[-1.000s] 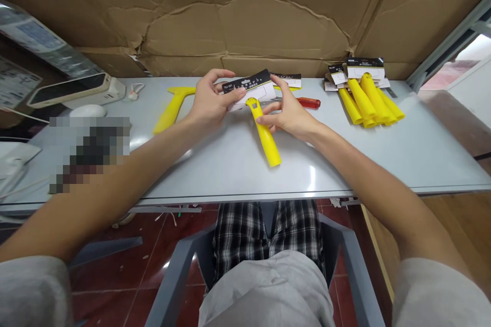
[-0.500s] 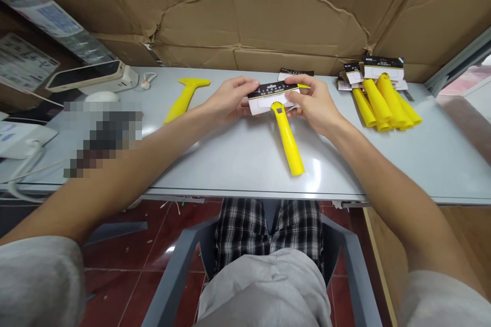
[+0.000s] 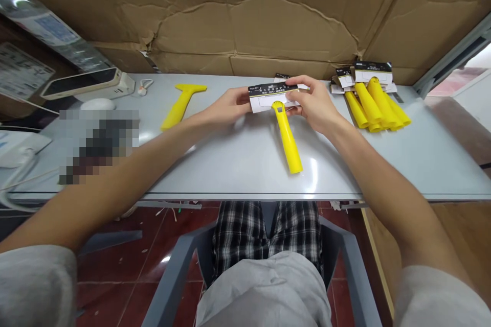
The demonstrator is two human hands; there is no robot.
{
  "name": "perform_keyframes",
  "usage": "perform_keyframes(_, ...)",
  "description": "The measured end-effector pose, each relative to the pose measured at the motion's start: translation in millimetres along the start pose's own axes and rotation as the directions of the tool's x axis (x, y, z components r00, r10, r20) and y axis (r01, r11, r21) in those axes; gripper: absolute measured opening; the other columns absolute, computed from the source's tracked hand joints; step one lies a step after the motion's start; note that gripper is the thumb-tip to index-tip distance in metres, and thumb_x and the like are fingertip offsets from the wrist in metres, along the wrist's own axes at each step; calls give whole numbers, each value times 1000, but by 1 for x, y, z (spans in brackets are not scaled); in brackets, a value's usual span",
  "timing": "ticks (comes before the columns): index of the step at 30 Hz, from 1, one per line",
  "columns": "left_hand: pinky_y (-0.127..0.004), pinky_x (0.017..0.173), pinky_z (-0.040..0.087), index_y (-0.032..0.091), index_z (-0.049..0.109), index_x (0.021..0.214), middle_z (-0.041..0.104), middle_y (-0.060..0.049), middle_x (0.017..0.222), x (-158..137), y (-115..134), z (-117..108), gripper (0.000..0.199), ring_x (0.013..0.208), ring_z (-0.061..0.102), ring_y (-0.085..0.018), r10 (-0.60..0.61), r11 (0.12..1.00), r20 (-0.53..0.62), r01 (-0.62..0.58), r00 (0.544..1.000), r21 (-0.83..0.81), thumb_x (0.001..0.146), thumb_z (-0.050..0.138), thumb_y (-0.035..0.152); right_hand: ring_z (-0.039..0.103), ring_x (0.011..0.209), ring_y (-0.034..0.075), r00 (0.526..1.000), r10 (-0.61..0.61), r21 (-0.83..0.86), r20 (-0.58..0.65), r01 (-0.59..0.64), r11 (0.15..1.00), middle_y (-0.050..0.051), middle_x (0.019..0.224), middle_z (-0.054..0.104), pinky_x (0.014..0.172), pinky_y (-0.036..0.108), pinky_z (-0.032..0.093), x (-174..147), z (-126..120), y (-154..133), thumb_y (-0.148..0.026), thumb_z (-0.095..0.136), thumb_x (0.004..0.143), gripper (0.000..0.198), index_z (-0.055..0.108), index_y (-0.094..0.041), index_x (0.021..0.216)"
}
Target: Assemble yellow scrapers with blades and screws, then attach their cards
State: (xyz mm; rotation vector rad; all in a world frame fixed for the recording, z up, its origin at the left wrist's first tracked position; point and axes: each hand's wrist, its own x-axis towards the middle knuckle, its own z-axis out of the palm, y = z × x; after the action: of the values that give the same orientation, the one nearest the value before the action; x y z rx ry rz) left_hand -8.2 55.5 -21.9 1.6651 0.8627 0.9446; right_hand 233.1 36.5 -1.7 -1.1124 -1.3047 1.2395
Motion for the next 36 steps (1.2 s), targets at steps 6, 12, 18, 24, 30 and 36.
perform_keyframes(6, -35, 83, 62, 19, 65, 104, 74, -10, 108, 6, 2, -3, 14, 92, 76, -21, -191, 974, -221, 157, 956, -164, 103, 59, 32, 69, 83, 17, 997, 73, 37, -3, -73, 997, 3, 95, 65, 66, 33, 65, -6, 14, 8, -13, 76, 72, 35, 60, -22, 102)
perform_keyframes(12, -31, 72, 57, 17, 71, 112, 74, -7, 100, -4, 6, -12, 30, 80, 69, -17, -107, 968, -133, 134, 985, 214, 83, 81, 17, 66, 77, 18, 999, -17, -254, 33, 25, 967, 6, 102, 68, 71, 40, 62, -7, 10, 13, -27, 81, 76, 36, 65, -22, 108)
perform_keyframes(18, -35, 80, 54, 17, 78, 115, 77, -4, 89, -5, 0, -20, 31, 81, 70, -21, 53, 784, -11, -35, 999, 619, 84, 79, 25, 58, 74, 15, 962, -195, -751, 191, 271, 602, 4, 87, 71, 98, 41, 48, -7, 6, 15, -40, 73, 88, 29, 77, -16, 105)
perform_keyframes(24, -37, 88, 53, 17, 83, 96, 80, -8, 96, -5, -5, -19, 25, 87, 71, -23, 201, 629, 103, -209, 974, 749, 96, 65, 35, 56, 77, 17, 952, -186, -812, 245, 306, 498, 5, 84, 68, 91, 35, 43, -7, 7, 21, -42, 63, 96, 33, 76, -16, 112)
perform_keyframes(30, -44, 104, 54, 18, 80, 123, 75, -15, 128, -5, -11, -21, 49, 116, 70, -31, 218, 572, 253, -333, 943, 749, 94, 72, 56, 61, 107, 28, 946, -223, -851, 235, 311, 423, 16, 114, 68, 101, 42, 48, -6, 6, 30, -42, 58, 101, 35, 76, -15, 116)
perform_keyframes(36, -57, 124, 43, 7, 66, 147, 56, -26, 160, -23, 7, -8, 61, 148, 53, -42, 128, 415, 177, -215, 976, 884, 106, 56, 51, 61, 133, 35, 955, -200, -844, 220, 289, 453, 21, 141, 64, 121, 53, 45, -14, 5, 12, -54, 51, 105, 56, 70, -12, 137)
